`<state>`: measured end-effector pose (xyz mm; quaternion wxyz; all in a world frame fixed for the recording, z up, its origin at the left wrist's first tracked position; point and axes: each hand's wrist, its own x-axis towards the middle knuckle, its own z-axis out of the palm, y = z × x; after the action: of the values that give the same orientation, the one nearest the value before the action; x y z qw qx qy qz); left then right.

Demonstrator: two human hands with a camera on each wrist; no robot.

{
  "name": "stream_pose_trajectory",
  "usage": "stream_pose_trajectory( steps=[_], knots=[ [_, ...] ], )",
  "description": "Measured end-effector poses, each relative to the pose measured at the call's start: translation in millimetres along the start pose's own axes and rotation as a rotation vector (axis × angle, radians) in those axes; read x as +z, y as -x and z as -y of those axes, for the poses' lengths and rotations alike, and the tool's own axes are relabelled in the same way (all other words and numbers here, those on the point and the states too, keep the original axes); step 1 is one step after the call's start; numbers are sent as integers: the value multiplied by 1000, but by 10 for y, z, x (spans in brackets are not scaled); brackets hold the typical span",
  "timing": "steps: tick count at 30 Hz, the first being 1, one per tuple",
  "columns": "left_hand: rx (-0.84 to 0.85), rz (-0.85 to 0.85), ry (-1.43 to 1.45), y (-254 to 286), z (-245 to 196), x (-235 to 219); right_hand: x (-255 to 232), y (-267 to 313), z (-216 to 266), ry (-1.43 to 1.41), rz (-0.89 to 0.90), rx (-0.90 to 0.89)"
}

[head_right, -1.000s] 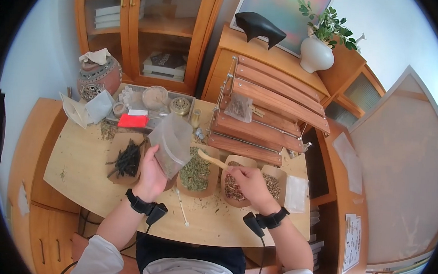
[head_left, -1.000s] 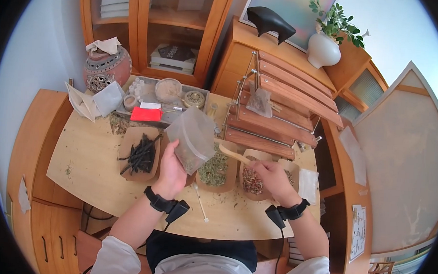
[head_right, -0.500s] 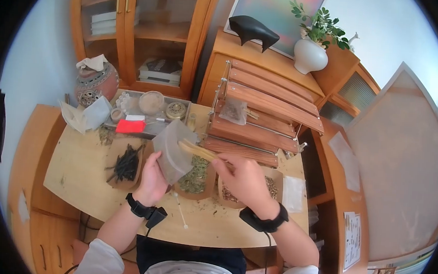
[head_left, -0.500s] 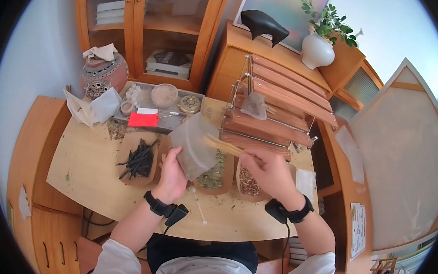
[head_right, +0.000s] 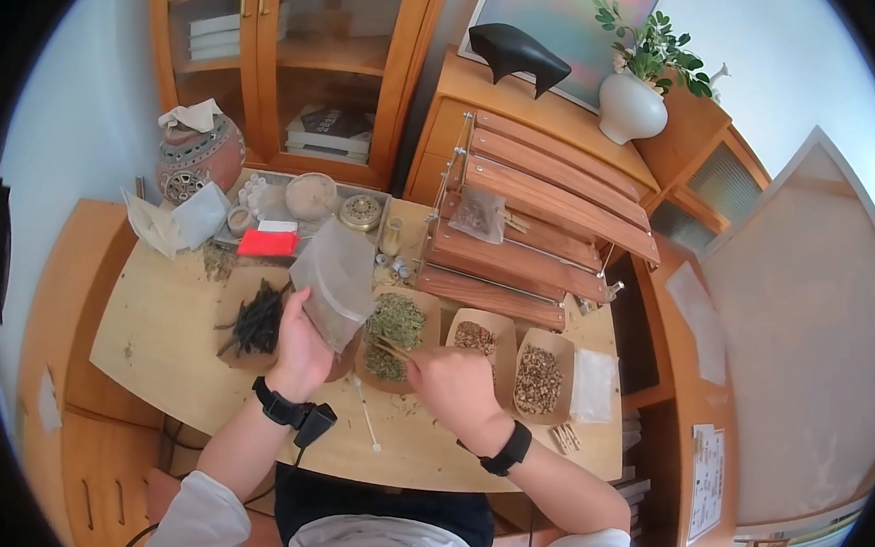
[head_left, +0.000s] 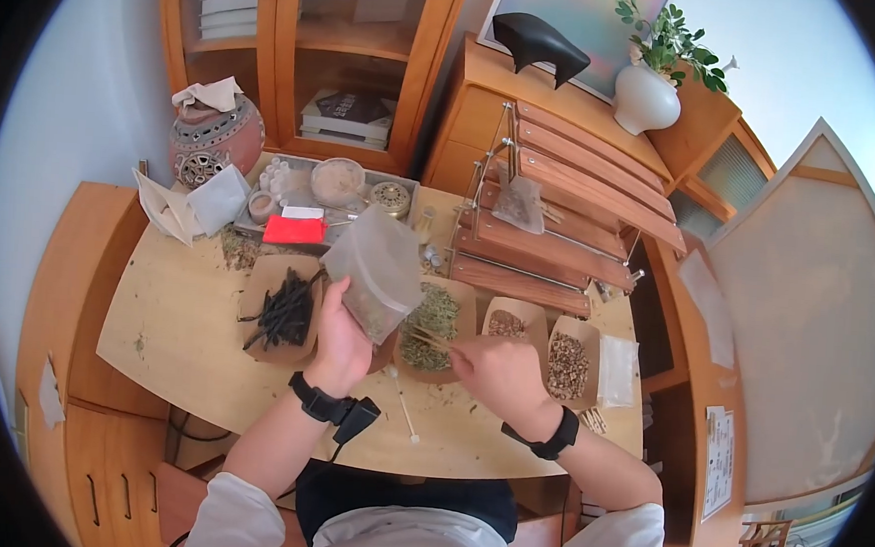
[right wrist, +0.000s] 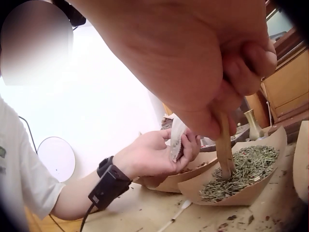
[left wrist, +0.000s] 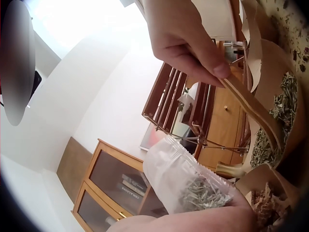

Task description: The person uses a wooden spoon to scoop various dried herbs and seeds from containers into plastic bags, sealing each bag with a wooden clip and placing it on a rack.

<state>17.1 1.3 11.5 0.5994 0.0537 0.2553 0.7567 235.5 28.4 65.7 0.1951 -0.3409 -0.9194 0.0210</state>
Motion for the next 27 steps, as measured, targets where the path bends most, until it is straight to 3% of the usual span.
stream_pose_trajectory(
  steps=[3, 6, 9, 12, 15, 18, 21, 24, 27],
  knots=[
    [2, -10, 1, 14, -6, 26, -115, -24, -76, 97, 146, 132],
    [19, -21, -15, 65, -33, 94, -189, -120, -39, 53, 58, 144],
    [4, -13, -25, 62, -9, 89, 35, -170, -47, 5, -39, 76],
    [-10, -10, -22, 41, 2, 68, 99, -155, -110, 59, -21, 35],
    [-9, -10, -22, 43, -16, 71, -99, -95, -189, 57, 90, 175],
    [-4, 4, -22, 67, -14, 95, -349, -59, -301, -111, 173, 458],
    [-5, 17, -20, 65, -15, 76, -456, -21, -459, -125, 210, 574],
    [-6, 39, -14, 37, 1, 29, -379, -47, -623, -231, 357, 650],
    [1, 20, -13, 31, 3, 50, -200, -63, -694, -438, 395, 653]
  ],
)
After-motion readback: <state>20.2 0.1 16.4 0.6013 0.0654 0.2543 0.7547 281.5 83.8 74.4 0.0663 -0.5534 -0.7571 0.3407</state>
